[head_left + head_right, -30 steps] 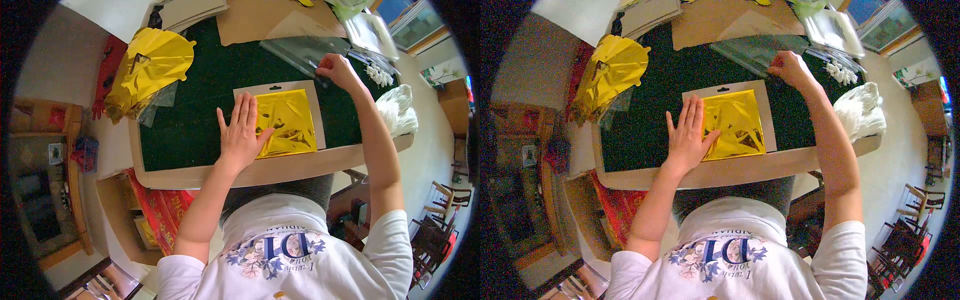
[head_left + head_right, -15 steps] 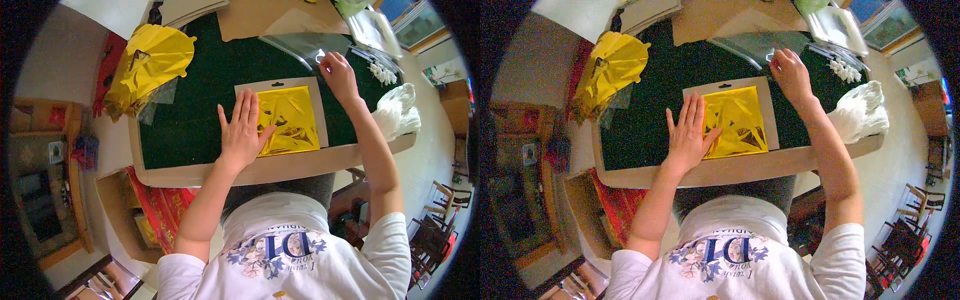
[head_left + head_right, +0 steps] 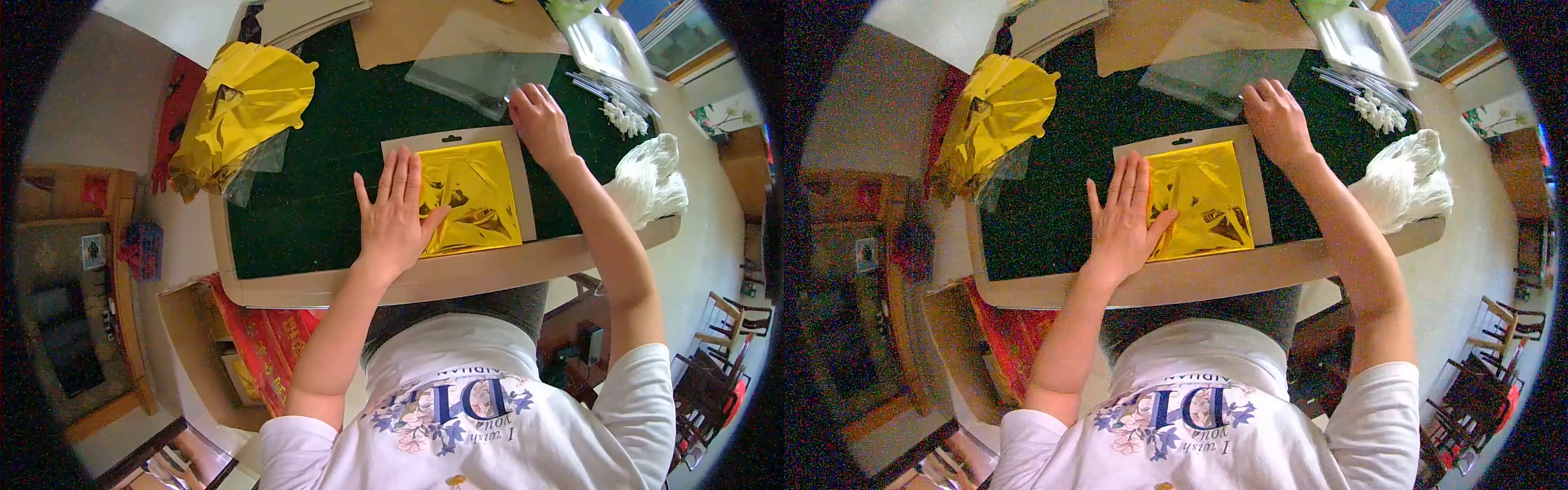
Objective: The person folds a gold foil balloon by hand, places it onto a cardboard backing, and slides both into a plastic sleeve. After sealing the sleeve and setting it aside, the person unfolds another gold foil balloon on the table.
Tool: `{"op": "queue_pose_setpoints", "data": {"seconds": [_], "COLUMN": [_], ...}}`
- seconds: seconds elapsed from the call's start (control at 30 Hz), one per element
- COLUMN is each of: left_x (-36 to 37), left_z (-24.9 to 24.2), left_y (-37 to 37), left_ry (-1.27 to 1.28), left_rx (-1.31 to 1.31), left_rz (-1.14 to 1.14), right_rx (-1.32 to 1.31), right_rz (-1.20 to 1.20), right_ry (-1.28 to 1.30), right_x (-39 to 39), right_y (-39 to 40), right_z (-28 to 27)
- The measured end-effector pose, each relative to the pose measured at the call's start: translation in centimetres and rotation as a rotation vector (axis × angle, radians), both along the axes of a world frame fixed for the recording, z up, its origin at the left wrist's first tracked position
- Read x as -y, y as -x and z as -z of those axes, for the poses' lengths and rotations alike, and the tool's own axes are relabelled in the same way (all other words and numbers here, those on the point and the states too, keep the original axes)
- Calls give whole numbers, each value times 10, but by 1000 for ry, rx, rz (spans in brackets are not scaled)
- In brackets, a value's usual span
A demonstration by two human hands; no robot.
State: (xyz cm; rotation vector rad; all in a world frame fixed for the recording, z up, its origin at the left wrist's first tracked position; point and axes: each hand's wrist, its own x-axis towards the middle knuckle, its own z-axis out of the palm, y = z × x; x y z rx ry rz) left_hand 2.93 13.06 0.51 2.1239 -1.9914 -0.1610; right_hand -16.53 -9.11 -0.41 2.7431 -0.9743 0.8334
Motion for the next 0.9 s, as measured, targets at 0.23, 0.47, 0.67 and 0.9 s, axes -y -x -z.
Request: {"op": "queue_pose_setpoints", "data": {"seconds": [0.23, 0.47, 0.67, 0.9], "left_x": [-1, 0, 0, 0], "left_z": [2, 0, 0, 3], "left_y": [-1, -1, 0, 0], "left_ry": [11, 14, 14, 10], "left_rx": [2, 12, 40, 51], "left_rz": [6, 1, 2, -3], "right_rx": [119, 49, -32, -162], "right_rz": [-4, -93, -121, -209], "right_ry": [-411, -336, -355, -405], "right_x": [-18, -31, -35, -29], "right_y": [4, 1, -18, -10], "right_z": [-23, -29, -30, -40]}}
